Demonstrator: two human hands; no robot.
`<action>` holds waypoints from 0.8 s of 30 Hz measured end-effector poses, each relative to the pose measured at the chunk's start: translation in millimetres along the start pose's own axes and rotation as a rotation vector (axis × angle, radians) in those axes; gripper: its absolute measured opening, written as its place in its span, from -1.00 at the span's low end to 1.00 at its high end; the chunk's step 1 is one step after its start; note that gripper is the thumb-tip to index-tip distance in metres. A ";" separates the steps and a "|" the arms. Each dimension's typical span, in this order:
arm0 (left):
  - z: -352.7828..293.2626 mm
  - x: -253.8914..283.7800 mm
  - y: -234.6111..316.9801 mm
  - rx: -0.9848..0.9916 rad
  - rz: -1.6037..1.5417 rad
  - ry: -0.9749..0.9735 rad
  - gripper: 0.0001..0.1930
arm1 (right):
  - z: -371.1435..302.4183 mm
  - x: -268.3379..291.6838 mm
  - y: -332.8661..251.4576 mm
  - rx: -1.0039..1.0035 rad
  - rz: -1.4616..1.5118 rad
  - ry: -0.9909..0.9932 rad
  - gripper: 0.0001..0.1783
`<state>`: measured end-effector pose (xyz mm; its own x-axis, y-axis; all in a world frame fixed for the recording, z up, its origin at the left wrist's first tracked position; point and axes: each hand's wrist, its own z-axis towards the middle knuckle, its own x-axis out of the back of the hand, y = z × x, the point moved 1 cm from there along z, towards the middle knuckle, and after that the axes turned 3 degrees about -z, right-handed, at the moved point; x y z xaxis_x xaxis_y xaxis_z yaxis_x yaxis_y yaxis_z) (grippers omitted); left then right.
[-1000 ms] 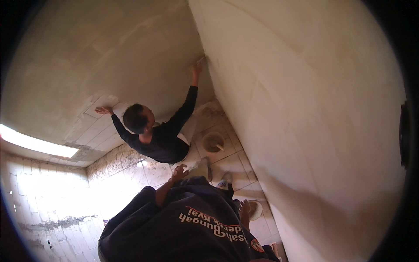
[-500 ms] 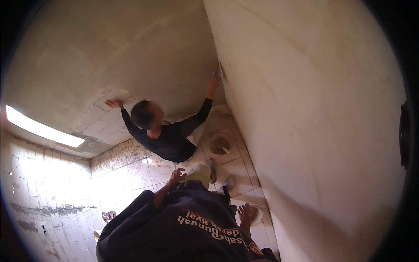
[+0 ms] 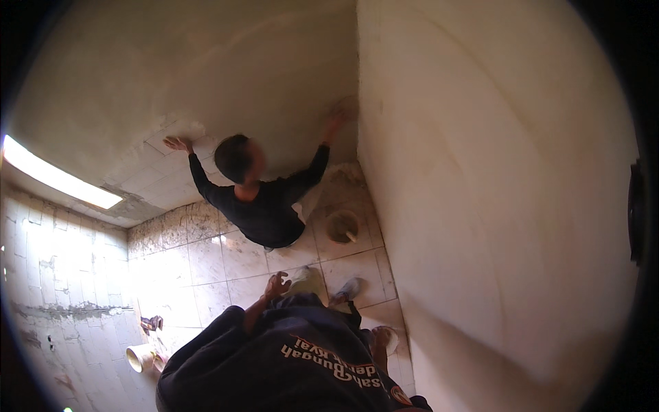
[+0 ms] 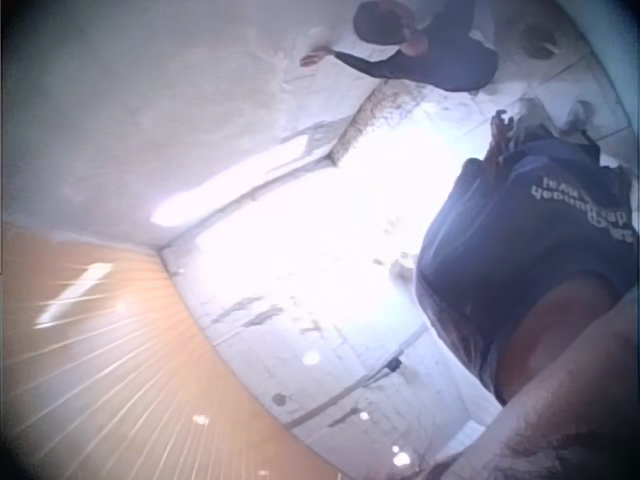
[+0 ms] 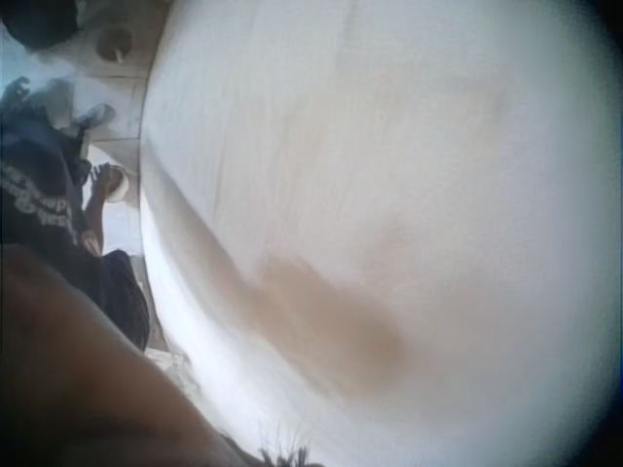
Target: The person scoops plaster from a bucket using a trowel and applies it to a tiled wall, smoothing the surface with broad strokes. They work on different sections of the wall, occasionally squatting to reach lower areas, and later interact with another person who is also working on the wall.
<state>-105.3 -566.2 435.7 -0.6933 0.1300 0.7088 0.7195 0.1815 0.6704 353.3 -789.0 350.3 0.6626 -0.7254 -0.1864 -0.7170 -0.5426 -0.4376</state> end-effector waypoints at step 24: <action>-28.7 101.4 -257.3 0.483 -0.167 0.082 -0.60 | -132.3 -204.9 74.0 0.077 -0.502 0.256 -0.55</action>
<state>-359.6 -627.7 341.4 -0.7779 -0.0126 0.6283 0.4843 0.6252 0.6120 135.8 -736.6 472.4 0.8378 -0.4712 0.2759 -0.3032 -0.8217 -0.4825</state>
